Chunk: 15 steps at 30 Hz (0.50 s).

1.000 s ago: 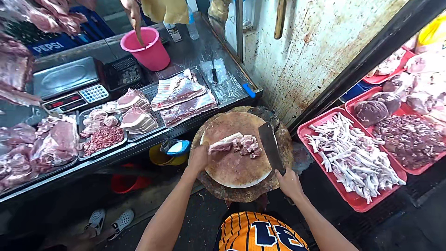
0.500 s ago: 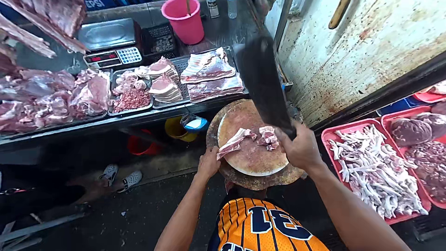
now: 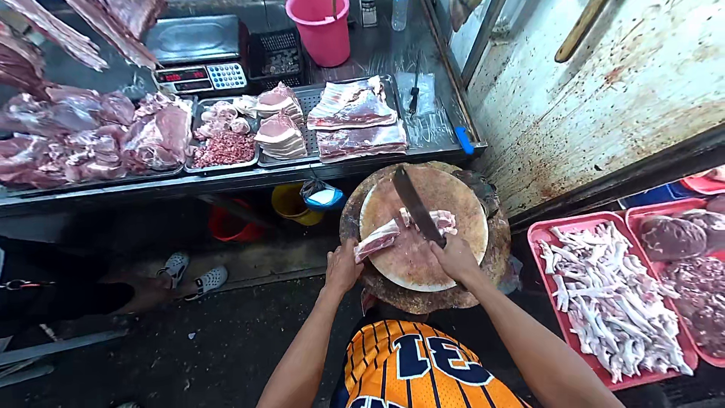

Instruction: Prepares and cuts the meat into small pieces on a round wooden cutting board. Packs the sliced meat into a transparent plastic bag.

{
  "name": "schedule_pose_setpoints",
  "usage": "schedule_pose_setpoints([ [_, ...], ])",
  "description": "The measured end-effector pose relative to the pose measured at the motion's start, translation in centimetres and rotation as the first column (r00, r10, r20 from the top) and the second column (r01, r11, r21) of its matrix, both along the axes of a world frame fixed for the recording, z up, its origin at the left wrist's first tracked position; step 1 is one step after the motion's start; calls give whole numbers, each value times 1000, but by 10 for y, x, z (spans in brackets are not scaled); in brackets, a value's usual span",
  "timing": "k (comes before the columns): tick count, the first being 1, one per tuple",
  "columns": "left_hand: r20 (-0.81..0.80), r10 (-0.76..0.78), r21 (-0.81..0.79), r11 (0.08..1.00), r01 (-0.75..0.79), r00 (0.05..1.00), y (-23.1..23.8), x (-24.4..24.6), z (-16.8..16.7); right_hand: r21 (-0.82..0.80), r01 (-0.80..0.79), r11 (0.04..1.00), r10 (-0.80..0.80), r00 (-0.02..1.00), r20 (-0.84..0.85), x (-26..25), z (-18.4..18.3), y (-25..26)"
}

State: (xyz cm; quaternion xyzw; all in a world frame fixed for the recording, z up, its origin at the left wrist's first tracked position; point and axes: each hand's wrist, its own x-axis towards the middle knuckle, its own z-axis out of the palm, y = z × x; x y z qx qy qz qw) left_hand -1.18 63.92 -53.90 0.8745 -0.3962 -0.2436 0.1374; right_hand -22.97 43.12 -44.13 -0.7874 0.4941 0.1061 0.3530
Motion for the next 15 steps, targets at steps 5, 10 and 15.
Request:
schedule_pose_setpoints([
  [5,52,55,38,998,-57,997,-6,-7,-9,-124,65,990,-1,887,461,21,87,-2],
  [10,174,-16,49,999,7,985,-3,-8,-23,-155,-22,988,83,912,401,22,25,28],
  [15,252,-74,101,994,50,965,-6,1,-21,113,-169,979,185,971,-150,-1,-41,21],
])
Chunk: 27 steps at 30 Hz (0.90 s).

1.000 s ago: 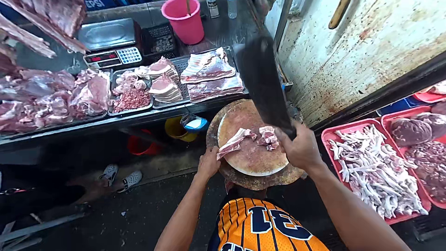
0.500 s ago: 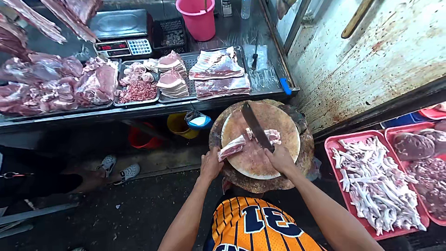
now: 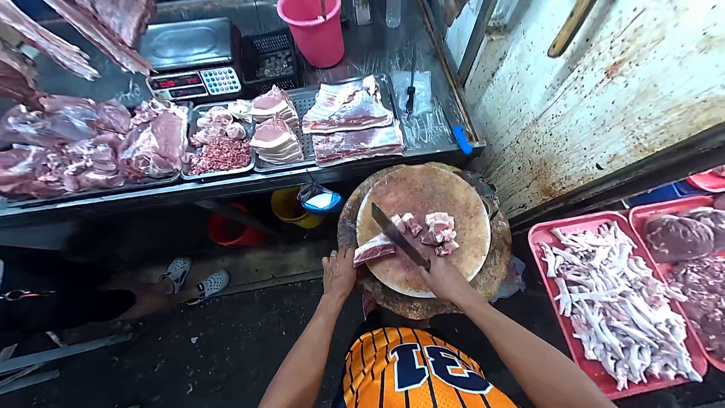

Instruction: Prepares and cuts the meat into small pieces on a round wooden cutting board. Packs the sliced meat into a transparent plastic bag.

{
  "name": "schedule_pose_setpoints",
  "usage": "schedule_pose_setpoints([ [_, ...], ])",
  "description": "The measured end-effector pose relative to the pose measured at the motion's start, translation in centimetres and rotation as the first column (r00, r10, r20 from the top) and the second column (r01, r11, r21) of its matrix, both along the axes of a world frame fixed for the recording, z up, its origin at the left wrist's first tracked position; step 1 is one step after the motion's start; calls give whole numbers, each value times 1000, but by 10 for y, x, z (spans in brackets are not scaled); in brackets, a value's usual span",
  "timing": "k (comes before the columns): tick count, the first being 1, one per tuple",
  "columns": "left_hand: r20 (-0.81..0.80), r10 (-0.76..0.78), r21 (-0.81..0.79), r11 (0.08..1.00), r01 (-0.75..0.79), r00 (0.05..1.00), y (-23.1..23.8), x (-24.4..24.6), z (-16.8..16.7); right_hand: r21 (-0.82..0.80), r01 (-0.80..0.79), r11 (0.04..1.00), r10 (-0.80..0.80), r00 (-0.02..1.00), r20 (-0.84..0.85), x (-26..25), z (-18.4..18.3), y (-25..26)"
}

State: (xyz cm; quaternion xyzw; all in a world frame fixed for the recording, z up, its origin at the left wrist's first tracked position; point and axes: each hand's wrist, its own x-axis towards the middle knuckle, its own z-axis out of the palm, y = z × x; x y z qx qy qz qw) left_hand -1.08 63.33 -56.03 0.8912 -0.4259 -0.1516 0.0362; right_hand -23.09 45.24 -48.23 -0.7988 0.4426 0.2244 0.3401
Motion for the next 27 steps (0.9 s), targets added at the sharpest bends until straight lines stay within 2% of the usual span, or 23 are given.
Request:
schedule_pose_setpoints([
  [3,-68,44,-67,997,-49,997,5,-3,4,-12,92,996,-92,996,19,-21,1,-6],
  [6,-160,118,-199,969,-149,980,-8,-7,29,-46,236,971,-235,972,28,-42,0,-19],
  [8,-190,108,-251,956,-154,976,-24,-10,48,-76,291,954,-290,957,29,-52,0,-25],
  [10,-144,47,-304,949,-89,988,-42,-15,60,-70,322,944,-320,947,35,-61,0,-26],
  [12,-23,-51,-344,938,40,998,-64,-20,61,-50,337,940,-335,941,44,-68,0,-28],
  [14,30,-160,-269,949,162,987,-82,-25,47,-22,352,936,-350,934,69,-74,-3,-26],
  [17,-65,-281,-116,955,272,958,-85,-30,10,1,378,926,-376,921,104,-78,4,-23],
  [21,-128,-248,-175,959,225,960,-79,-33,10,0,388,922,-378,899,222,-66,67,-36],
  [23,-119,-237,-243,949,203,964,-79,-35,6,-17,392,920,-357,855,376,-53,109,-44],
  [25,-108,-210,-299,939,170,972,-80,-38,-3,-69,411,909,-289,741,607,-39,155,-49],
  [26,-116,-189,-313,939,144,975,-81,-40,-5,-89,418,904,-222,637,738,-31,179,-50],
  [27,-127,-170,-324,938,121,977,-82,-41,-6,-99,417,904,-131,490,862,-22,200,-50],
])
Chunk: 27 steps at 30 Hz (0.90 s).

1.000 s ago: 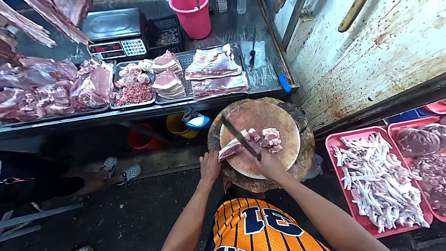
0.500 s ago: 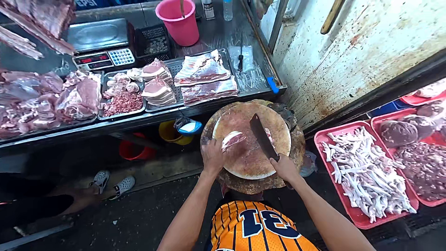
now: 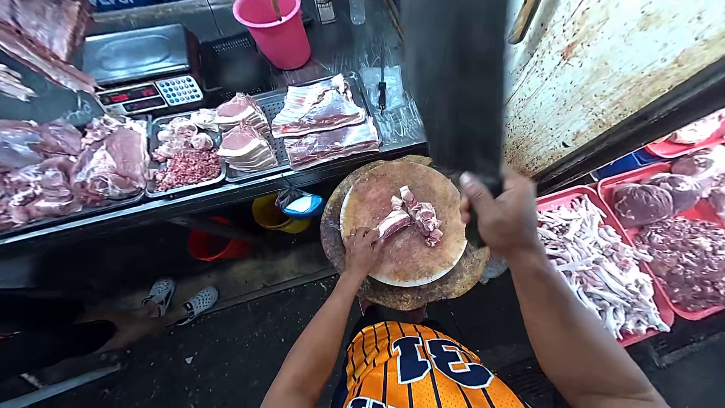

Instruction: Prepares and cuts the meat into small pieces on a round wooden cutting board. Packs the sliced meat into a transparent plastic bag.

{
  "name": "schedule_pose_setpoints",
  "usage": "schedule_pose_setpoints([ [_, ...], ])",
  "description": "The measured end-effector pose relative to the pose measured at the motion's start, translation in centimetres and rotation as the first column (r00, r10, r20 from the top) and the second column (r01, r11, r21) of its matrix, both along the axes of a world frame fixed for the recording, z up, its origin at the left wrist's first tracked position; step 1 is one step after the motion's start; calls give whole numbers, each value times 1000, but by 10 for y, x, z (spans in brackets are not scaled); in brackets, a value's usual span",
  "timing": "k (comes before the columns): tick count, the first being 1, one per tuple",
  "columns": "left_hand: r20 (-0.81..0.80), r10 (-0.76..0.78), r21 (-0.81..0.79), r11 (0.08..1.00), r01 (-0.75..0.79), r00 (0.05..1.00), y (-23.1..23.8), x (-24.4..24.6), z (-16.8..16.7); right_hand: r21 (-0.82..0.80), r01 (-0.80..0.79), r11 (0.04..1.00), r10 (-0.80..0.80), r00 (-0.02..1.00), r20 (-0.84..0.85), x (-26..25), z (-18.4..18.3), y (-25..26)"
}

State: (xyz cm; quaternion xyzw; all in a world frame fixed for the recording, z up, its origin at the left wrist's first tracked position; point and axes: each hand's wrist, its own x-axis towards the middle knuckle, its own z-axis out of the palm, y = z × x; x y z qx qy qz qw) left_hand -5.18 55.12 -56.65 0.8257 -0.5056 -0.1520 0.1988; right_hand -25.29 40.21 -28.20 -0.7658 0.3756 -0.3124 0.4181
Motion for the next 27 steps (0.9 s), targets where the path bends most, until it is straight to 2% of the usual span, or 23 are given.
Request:
schedule_pose_setpoints([
  [2,-10,26,-11,1000,-26,1000,0,-2,-3,-148,-22,989,71,939,337,23,25,0],
  [3,-15,34,-13,999,-34,999,1,-3,-5,-199,-11,980,96,903,419,31,21,2],
  [4,-19,38,-12,999,-38,999,2,-4,-7,-223,12,975,88,896,434,35,-1,8],
  [5,-27,40,-8,999,-40,999,1,-4,-6,-221,39,975,43,935,353,32,-37,15],
  [6,-39,39,5,999,-39,998,-1,-3,-4,-185,40,982,-18,993,120,21,-84,25],
  [7,-60,35,29,999,-33,998,-2,-1,1,-60,21,998,-34,972,-232,8,-129,35],
  [8,-80,31,60,998,-27,996,-3,-1,3,127,24,992,50,833,-551,0,-165,40],
  [9,-95,27,97,995,-17,995,-1,-2,3,253,58,966,145,687,-711,-6,-191,42],
  [10,-112,27,128,992,-12,993,2,-2,2,308,83,948,200,598,-776,-9,-203,44],
  [11,-112,33,131,991,-18,993,-3,3,4,315,89,945,211,571,-793,-4,-201,36],
  [13,-125,36,146,989,-18,991,-1,-1,8,361,104,927,234,593,-771,-9,-188,31],
  [16,-126,58,131,990,-41,990,-4,-2,2,339,102,935,178,691,-700,-17,-172,20],
  [19,-159,127,20,992,-125,979,5,-3,5,310,39,950,148,818,-556,-15,-117,18],
  [20,-145,137,4,990,-138,980,10,-3,5,263,8,965,122,873,-472,-12,-93,20],
  [22,-110,112,36,993,-109,988,17,-2,7,101,-41,994,61,977,-202,-3,-51,24],
  [24,-76,76,115,991,-67,994,19,-2,9,-87,-72,994,82,990,115,12,-25,28],
  [25,-68,73,152,986,-62,995,17,-2,11,-156,-70,985,105,967,230,20,-25,32],
  [26,-65,75,189,980,-62,995,14,-1,13,-183,-58,981,107,956,271,25,-38,40],
  [27,-68,77,234,970,-59,995,10,0,17,-170,-48,984,83,976,201,23,-65,49],
])
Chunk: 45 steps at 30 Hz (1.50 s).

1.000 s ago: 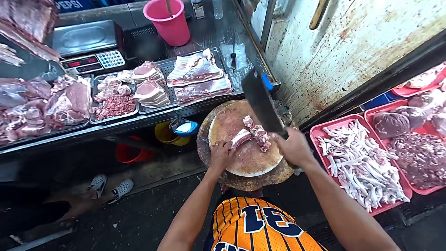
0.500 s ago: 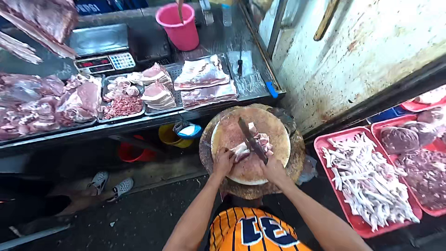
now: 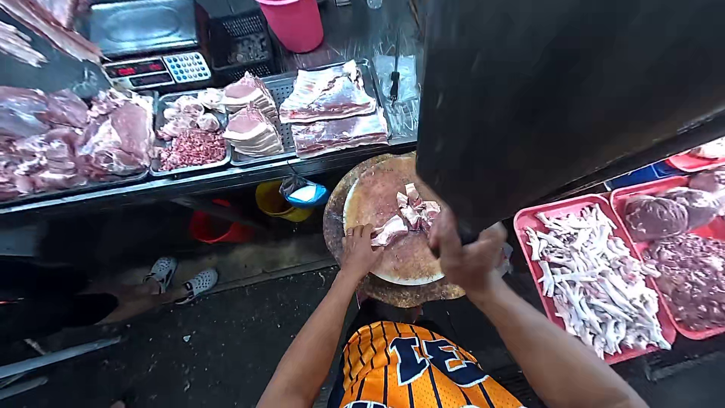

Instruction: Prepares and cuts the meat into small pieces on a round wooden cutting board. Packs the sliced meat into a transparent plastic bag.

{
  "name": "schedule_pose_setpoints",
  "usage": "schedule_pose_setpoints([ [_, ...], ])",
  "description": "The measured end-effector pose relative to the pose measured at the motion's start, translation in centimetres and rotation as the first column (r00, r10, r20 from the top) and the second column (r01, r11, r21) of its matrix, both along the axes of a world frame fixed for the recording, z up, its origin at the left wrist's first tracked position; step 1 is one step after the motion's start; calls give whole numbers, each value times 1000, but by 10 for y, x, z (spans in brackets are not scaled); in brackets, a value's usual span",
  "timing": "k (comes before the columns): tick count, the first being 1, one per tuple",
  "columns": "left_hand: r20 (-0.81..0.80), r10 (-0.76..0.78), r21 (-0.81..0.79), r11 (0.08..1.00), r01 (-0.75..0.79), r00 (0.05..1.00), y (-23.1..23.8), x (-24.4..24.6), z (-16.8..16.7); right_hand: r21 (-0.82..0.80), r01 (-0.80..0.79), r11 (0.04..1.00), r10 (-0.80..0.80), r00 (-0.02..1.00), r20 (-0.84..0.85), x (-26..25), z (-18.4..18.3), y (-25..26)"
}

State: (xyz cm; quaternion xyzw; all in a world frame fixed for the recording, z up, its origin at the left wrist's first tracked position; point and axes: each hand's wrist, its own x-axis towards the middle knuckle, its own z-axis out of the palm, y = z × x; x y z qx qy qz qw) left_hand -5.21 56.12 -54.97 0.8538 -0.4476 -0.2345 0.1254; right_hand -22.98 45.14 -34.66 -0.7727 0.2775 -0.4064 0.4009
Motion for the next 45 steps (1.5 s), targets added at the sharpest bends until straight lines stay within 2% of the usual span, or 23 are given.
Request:
schedule_pose_setpoints([
  [1,-10,-3,42,999,4,1000,-5,2,3,44,32,998,-21,974,-227,-7,-34,9],
  [2,-16,-14,70,997,15,1000,-8,5,6,143,61,988,27,839,-544,-14,-66,14],
  [3,-10,-32,83,996,33,999,-8,6,4,262,97,960,150,613,-776,-18,-96,14],
  [4,-1,-51,104,993,51,999,-6,3,1,332,140,933,241,445,-863,-22,-119,14],
  [6,-10,-43,109,993,44,999,-11,9,6,350,172,921,283,324,-903,-19,-129,0],
  [8,-48,-26,141,989,33,998,-9,2,11,361,196,912,284,332,-899,-29,-130,-8],
  [12,-46,-46,118,992,51,998,-28,0,13,350,261,900,204,458,-865,-41,-140,-31],
  [15,82,-91,38,995,88,992,-52,-5,22,375,284,882,193,509,-839,-46,-146,-37],
  [18,156,-227,72,973,218,961,-58,-8,-3,387,288,876,204,506,-838,-53,-148,-30],
  [21,73,-244,51,969,240,967,-51,2,-5,383,277,881,196,525,-829,-51,-121,-35],
  [24,-18,-164,-102,982,162,986,-32,5,-5,385,224,896,170,626,-761,-39,-59,-43],
  [27,8,-139,-177,974,138,990,-23,3,-19,297,132,946,49,845,-532,-19,6,-48],
  [29,25,-113,-196,974,116,993,-23,2,-26,184,46,982,-4,976,-218,-2,39,-46],
  [31,21,-80,-225,971,83,997,-24,1,-31,66,-23,998,19,998,54,13,41,-39],
  [32,15,-74,-230,970,76,997,-24,0,-33,37,-23,999,20,997,78,15,24,-32],
  [33,11,-75,-235,969,75,997,-26,1,-33,37,-3,999,4,999,-32,10,-5,-24],
  [34,2,-79,-234,969,77,997,-28,2,-32,73,28,997,-7,963,-270,1,-42,-17],
  [35,-17,-84,-230,970,78,996,-29,3,-30,164,56,985,48,821,-568,-8,-78,-13],
  [36,-41,-91,-208,975,81,995,-30,3,-28,272,92,958,163,604,-780,-13,-108,-12],
  [37,-61,-97,-165,983,86,993,-28,0,-25,344,141,928,253,438,-862,-16,-129,-12],
  [38,-65,-96,-136,987,87,993,-29,1,-23,369,172,913,288,368,-884,-16,-138,-15],
  [40,-60,-80,-122,990,73,995,-37,7,-19,370,182,911,288,361,-887,-13,-134,-29],
  [45,-70,-49,-138,990,39,996,-32,1,-20,380,217,899,226,511,-829,-24,-108,-41],
])
